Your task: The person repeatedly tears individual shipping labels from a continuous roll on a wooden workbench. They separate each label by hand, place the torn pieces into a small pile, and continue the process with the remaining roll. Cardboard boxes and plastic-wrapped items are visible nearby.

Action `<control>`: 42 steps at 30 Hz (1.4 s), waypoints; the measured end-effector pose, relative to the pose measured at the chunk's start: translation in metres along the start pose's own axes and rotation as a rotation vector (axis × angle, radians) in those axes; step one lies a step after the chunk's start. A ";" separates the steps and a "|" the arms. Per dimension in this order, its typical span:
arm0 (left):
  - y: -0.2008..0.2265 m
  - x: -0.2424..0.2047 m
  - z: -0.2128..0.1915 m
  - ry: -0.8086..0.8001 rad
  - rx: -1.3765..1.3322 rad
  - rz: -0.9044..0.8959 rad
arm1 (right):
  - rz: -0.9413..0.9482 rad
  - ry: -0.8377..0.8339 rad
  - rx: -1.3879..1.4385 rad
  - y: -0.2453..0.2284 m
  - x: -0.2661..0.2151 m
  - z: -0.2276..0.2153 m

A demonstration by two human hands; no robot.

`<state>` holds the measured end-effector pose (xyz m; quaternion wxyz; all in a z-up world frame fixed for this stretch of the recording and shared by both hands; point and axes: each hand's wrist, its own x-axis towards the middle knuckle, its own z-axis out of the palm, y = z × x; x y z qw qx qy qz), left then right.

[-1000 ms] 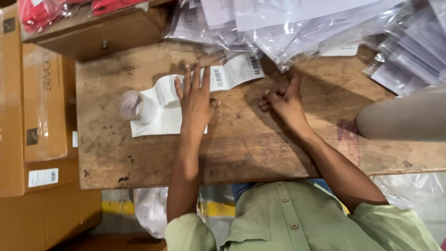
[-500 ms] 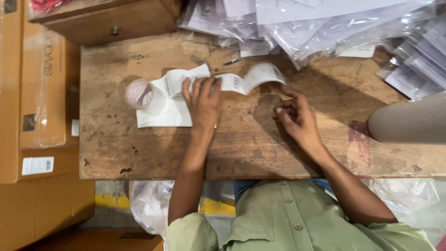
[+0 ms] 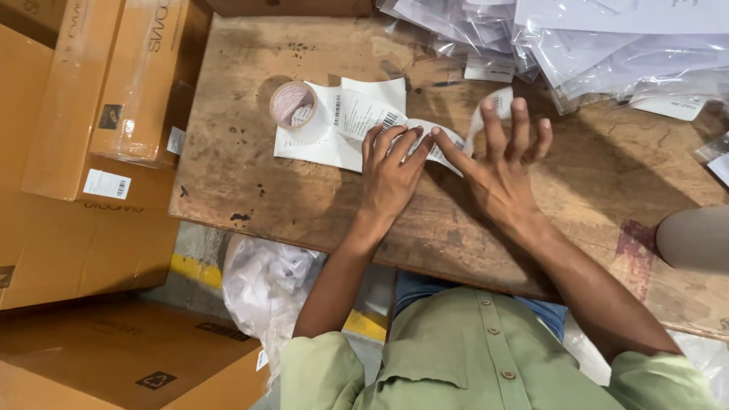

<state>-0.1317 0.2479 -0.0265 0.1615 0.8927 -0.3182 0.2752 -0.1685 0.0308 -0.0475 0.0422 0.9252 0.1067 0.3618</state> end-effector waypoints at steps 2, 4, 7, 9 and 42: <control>-0.008 0.000 -0.004 0.007 0.008 -0.006 | -0.051 0.024 -0.095 0.000 0.008 -0.001; -0.017 0.002 -0.012 0.004 0.106 0.016 | -0.074 0.012 0.115 0.001 0.015 -0.004; -0.053 0.002 -0.049 -0.024 0.359 -0.340 | 0.061 0.046 0.277 0.004 0.020 -0.017; -0.080 0.019 -0.074 -0.044 0.382 -0.483 | 0.084 0.062 0.259 0.011 0.007 -0.010; -0.011 0.025 -0.085 0.057 -0.250 -0.309 | 0.534 0.060 0.259 0.065 -0.228 -0.185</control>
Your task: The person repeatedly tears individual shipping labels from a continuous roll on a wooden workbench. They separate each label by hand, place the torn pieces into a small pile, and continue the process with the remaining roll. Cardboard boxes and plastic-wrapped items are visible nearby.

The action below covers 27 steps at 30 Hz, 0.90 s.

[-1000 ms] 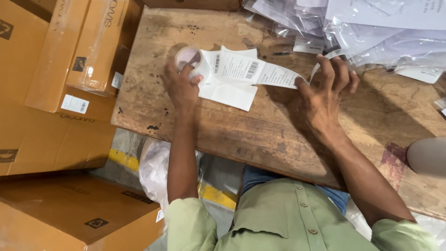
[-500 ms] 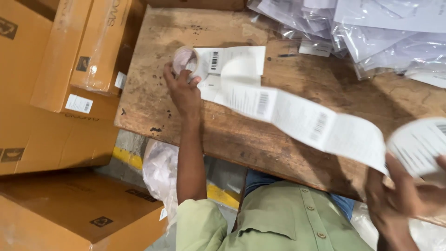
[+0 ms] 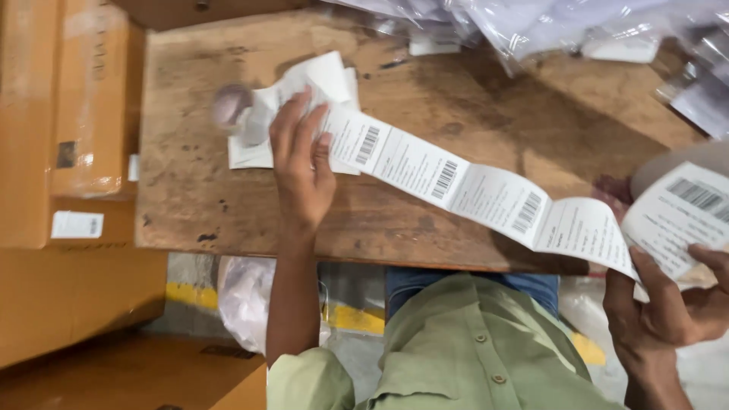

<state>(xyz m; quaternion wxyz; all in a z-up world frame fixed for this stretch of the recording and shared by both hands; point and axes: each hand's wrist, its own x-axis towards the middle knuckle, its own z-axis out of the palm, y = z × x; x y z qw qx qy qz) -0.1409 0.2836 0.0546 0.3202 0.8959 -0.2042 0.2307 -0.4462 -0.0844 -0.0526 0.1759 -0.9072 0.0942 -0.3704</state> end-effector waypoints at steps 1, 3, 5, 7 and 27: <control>0.012 -0.003 0.004 -0.084 -0.122 0.099 | -0.002 0.027 -0.044 0.003 -0.006 -0.003; 0.034 0.002 0.023 -0.244 -0.075 0.214 | 0.009 0.069 -0.006 0.011 -0.020 -0.007; 0.047 0.002 0.044 -0.395 -0.028 0.337 | 0.016 0.113 0.032 0.006 -0.028 -0.015; 0.053 -0.001 0.069 -0.588 0.026 0.544 | -0.058 0.071 -0.111 -0.010 -0.027 -0.023; 0.009 -0.047 0.035 -0.840 0.194 0.133 | -0.022 0.209 -0.288 0.036 -0.047 0.012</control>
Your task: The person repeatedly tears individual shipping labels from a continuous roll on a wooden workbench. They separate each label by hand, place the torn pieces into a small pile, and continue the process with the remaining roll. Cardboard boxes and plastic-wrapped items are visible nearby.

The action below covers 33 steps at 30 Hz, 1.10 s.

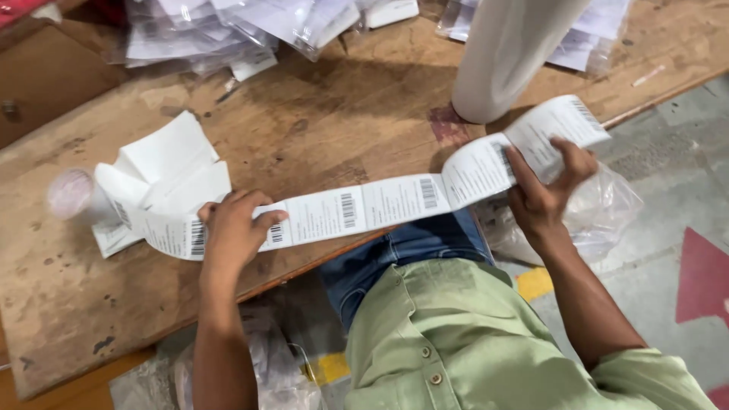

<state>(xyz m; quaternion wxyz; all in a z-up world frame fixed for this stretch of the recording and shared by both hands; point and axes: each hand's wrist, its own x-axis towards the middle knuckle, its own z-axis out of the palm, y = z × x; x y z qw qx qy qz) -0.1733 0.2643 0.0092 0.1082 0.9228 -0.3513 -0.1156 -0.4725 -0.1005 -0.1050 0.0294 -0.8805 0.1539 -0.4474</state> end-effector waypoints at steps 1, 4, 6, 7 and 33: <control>-0.001 0.001 0.004 0.001 -0.035 -0.033 | 0.040 -0.075 -0.075 0.003 0.000 0.002; -0.002 -0.009 0.006 0.151 -0.054 0.053 | 0.143 -0.103 -0.138 0.011 -0.018 0.015; -0.008 -0.017 0.013 0.145 -0.037 0.066 | 0.154 -0.130 -0.126 0.000 -0.008 0.000; -0.013 -0.018 0.014 0.156 -0.012 0.061 | 0.152 -0.147 -0.091 -0.004 0.000 -0.005; -0.010 -0.029 0.033 0.168 0.024 -0.121 | 0.294 -0.292 -0.038 0.027 -0.009 -0.006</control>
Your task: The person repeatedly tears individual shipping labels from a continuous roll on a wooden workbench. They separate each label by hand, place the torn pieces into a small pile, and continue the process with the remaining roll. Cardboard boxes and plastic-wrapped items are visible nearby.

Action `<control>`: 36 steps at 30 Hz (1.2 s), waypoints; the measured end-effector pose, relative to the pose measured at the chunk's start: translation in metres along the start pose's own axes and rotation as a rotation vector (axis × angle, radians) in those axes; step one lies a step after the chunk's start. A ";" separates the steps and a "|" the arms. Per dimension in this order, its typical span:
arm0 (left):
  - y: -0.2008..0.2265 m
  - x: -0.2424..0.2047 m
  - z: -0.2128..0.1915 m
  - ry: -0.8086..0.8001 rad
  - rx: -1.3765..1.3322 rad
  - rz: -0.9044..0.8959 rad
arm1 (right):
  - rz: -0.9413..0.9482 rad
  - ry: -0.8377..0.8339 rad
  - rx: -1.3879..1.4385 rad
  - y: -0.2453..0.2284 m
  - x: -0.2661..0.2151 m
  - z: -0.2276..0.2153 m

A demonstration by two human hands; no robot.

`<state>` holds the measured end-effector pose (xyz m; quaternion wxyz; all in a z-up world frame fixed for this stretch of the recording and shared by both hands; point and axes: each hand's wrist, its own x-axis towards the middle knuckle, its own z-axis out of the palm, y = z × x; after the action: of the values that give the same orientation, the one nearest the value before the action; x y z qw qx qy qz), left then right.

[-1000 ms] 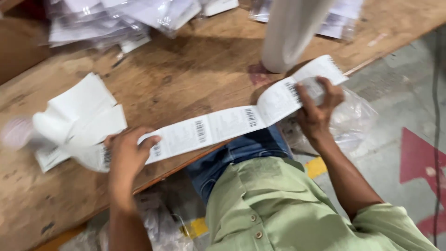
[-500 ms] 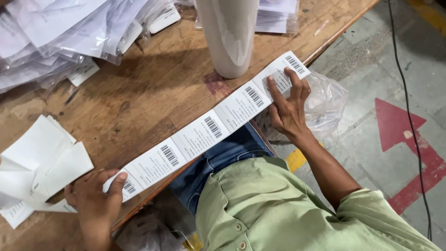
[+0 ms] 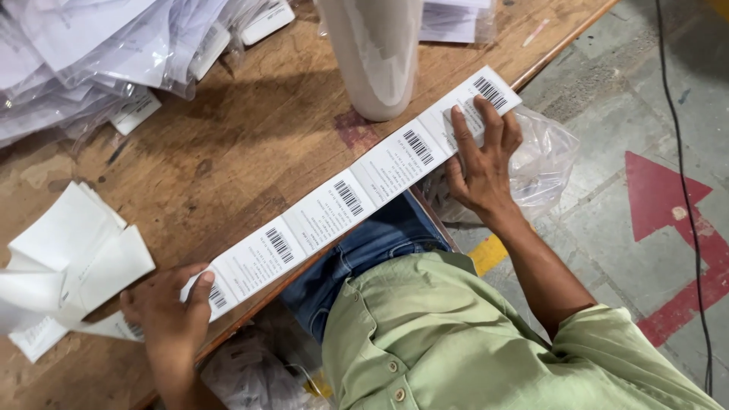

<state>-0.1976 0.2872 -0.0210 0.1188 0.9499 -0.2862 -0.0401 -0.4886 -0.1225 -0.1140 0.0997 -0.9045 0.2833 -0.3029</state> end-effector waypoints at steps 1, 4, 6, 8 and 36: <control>0.000 0.000 0.000 -0.007 -0.004 0.000 | -0.001 -0.003 -0.032 -0.001 0.000 0.000; 0.013 0.000 -0.006 -0.017 -0.044 -0.020 | 0.054 -0.041 -0.018 -0.008 0.003 -0.009; 0.017 0.000 -0.006 -0.017 -0.047 -0.024 | 0.047 -0.022 -0.022 -0.003 -0.001 -0.001; 0.019 0.000 -0.006 -0.018 -0.049 -0.022 | 0.045 -0.002 -0.028 0.002 -0.006 0.006; 0.028 -0.014 0.021 0.495 -0.191 0.196 | 0.048 0.036 0.084 -0.009 -0.020 -0.008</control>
<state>-0.2269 0.2677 -0.0340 0.2772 0.8831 -0.3338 0.1782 -0.5023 -0.1033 -0.1144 0.1397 -0.8868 0.2936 -0.3285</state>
